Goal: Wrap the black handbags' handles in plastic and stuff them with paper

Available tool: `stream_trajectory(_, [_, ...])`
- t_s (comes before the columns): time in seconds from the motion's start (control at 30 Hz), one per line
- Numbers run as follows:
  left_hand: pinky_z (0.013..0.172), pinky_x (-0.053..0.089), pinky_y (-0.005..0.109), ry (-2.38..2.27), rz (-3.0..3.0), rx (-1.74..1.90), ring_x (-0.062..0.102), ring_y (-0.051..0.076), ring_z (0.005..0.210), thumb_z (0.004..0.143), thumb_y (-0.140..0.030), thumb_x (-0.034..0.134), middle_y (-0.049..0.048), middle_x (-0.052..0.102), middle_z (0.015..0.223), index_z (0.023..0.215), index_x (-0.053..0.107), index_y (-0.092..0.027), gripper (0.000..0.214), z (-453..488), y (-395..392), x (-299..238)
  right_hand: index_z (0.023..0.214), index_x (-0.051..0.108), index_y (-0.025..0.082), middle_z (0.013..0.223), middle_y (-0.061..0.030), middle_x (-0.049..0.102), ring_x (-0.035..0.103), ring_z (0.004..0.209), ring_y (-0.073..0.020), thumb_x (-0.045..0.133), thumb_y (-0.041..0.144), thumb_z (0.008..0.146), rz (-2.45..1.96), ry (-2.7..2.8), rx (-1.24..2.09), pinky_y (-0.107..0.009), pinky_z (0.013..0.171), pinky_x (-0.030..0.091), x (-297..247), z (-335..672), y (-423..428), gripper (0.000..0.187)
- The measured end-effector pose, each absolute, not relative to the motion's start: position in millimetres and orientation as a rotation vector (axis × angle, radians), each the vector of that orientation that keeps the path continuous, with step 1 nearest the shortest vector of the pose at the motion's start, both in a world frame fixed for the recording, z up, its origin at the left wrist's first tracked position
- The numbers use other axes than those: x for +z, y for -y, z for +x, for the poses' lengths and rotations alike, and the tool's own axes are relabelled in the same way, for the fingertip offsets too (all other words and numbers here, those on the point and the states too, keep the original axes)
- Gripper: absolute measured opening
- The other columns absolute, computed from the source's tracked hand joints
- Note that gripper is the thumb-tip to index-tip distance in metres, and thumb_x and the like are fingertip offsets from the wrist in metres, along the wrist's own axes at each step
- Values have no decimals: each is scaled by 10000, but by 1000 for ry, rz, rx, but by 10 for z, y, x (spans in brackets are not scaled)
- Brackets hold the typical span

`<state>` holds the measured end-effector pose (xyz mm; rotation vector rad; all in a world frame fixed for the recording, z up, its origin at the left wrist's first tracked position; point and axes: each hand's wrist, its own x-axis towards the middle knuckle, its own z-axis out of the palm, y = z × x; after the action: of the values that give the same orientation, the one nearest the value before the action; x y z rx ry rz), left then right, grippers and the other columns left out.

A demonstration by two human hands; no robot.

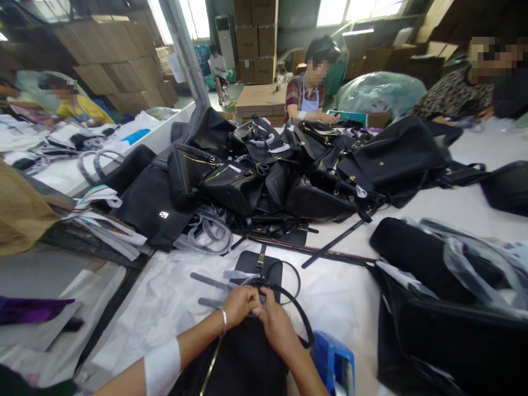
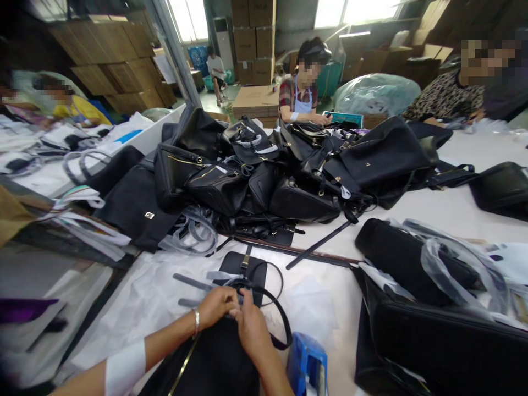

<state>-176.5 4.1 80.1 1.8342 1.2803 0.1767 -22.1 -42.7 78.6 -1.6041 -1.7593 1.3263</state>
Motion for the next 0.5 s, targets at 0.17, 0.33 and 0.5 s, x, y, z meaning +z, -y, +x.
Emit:
stream_trajectory(0.17, [621, 416, 276, -1325, 1791, 180, 586, 174, 671, 786, -147, 481, 39, 649, 688, 675, 600, -145, 163, -1716, -240, 511, 1145, 498, 161, 953, -112, 701, 674, 915, -237, 474, 80, 851, -1835, 1971, 1155, -281, 725, 457, 610, -312, 218, 306])
stream_trajectory(0.33, [731, 433, 304, -1335, 1850, 184, 594, 198, 815, 733, -78, 492, 45, 657, 801, 731, 592, -160, 130, -1820, -182, 511, 1021, 519, 155, 866, -127, 706, 694, 831, -264, 473, 73, 845, -1942, 1990, 1075, -305, 654, 459, 549, -429, 209, 200])
stream_trajectory(0.5, [754, 429, 368, -1347, 1957, 186, 581, 250, 875, 771, -79, 449, 105, 656, 880, 851, 601, -152, 187, -1851, -105, 573, 1008, 519, 182, 831, -108, 716, 700, 773, -243, 465, 46, 824, -1934, 2091, 962, -288, 610, 451, 451, -497, 220, 235])
